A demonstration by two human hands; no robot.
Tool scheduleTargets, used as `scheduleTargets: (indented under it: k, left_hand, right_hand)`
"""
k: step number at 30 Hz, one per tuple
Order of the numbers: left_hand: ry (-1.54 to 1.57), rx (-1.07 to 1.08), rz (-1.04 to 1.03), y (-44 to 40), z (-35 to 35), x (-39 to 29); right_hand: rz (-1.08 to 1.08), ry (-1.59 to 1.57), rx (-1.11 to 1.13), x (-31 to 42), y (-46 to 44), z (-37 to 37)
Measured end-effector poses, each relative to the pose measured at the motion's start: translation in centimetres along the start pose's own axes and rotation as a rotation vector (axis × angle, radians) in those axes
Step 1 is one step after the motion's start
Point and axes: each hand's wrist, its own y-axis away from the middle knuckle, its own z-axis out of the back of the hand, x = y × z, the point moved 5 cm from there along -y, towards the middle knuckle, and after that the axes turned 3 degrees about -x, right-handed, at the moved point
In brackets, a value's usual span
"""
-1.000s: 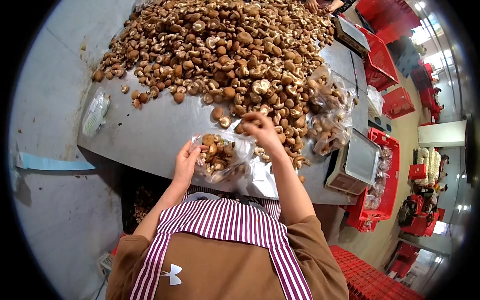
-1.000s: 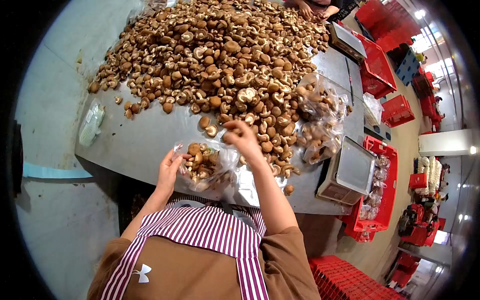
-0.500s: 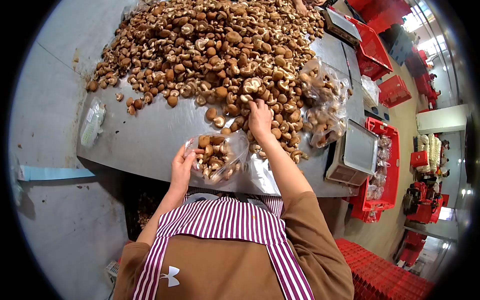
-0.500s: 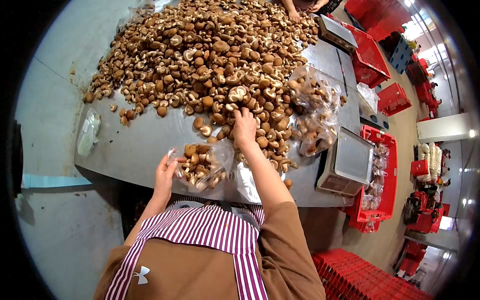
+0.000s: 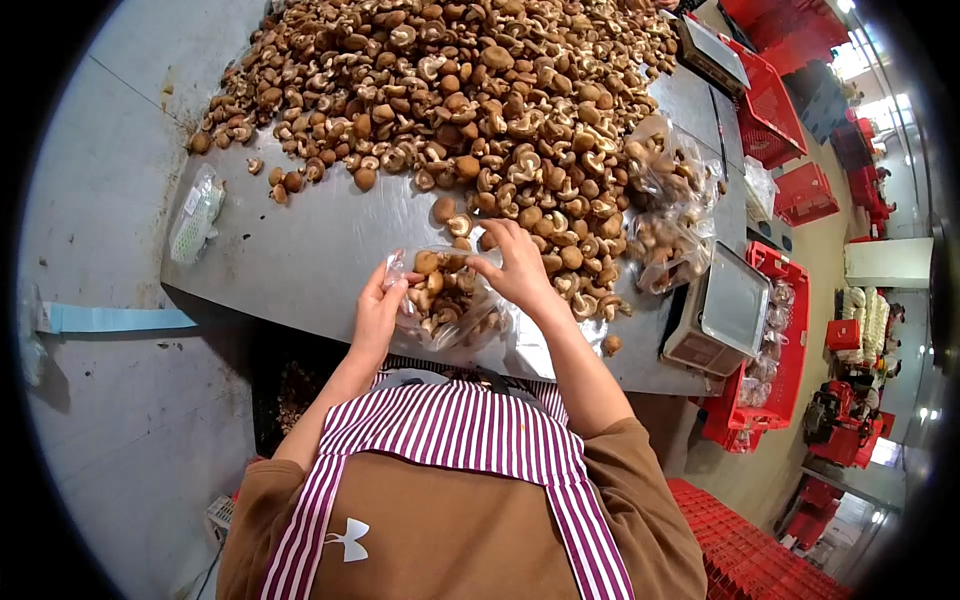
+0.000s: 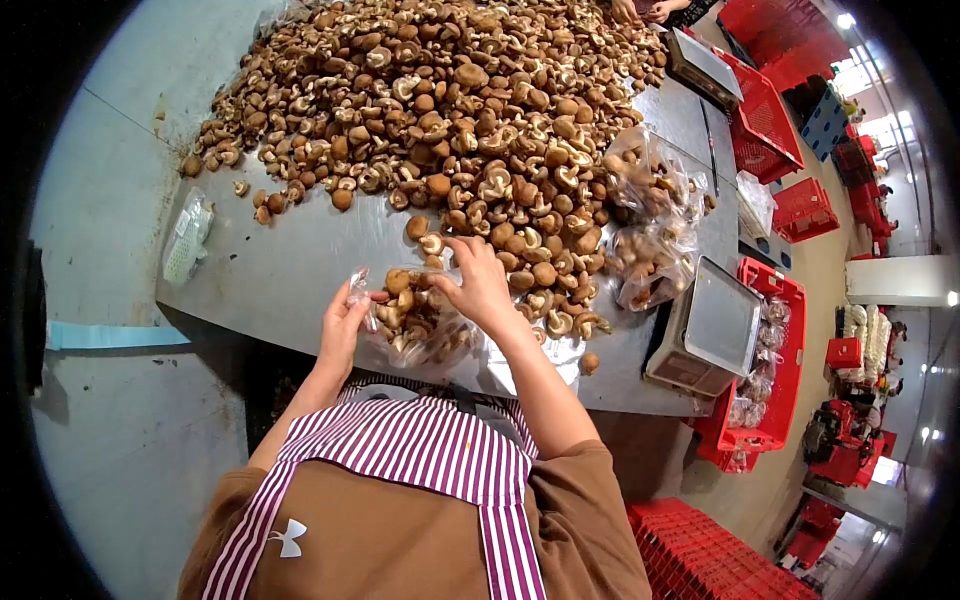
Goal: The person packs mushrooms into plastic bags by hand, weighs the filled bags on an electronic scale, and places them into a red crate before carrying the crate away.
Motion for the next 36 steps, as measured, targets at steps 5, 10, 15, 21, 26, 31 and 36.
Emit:
scheduleTargets:
  k: [5,10,15,21,26,31,36]
  left_hand:
    - [-0.032,0.025,-0.071,-0.2,1.0,0.4]
    - [-0.315,0.25,0.01,2.3,-2.4,-2.1]
    - [-0.643,0.576,-0.613,5.9,-8.7,-8.6]
    - [-0.519,0.38,-0.57,4.5,-7.9,-10.4]
    - [-0.401,0.444,-0.188,4.1,-7.4,-5.1]
    - [-0.498,0.522,-0.088,3.9,-8.5,-1.3]
    - [-0.648,0.576,-0.086,3.2,-9.2,2.7]
  right_hand:
    - [-0.21,0.329,0.013,-4.6,3.8,-3.6]
    - [-0.231,-0.39,0.035,1.4,5.7,-2.7]
    - [-0.071,-0.547,0.009,3.7,5.8,-1.7]
    - [-0.199,-0.697,-0.523,-0.7,6.0,12.5]
    - [-0.05,-0.438,-0.876,-4.0,2.7,23.9]
    - [-0.158,-0.21,-0.983,-11.6,-0.2,29.4]
    - [-0.23,-0.064,-0.871,-8.6,4.2,22.8]
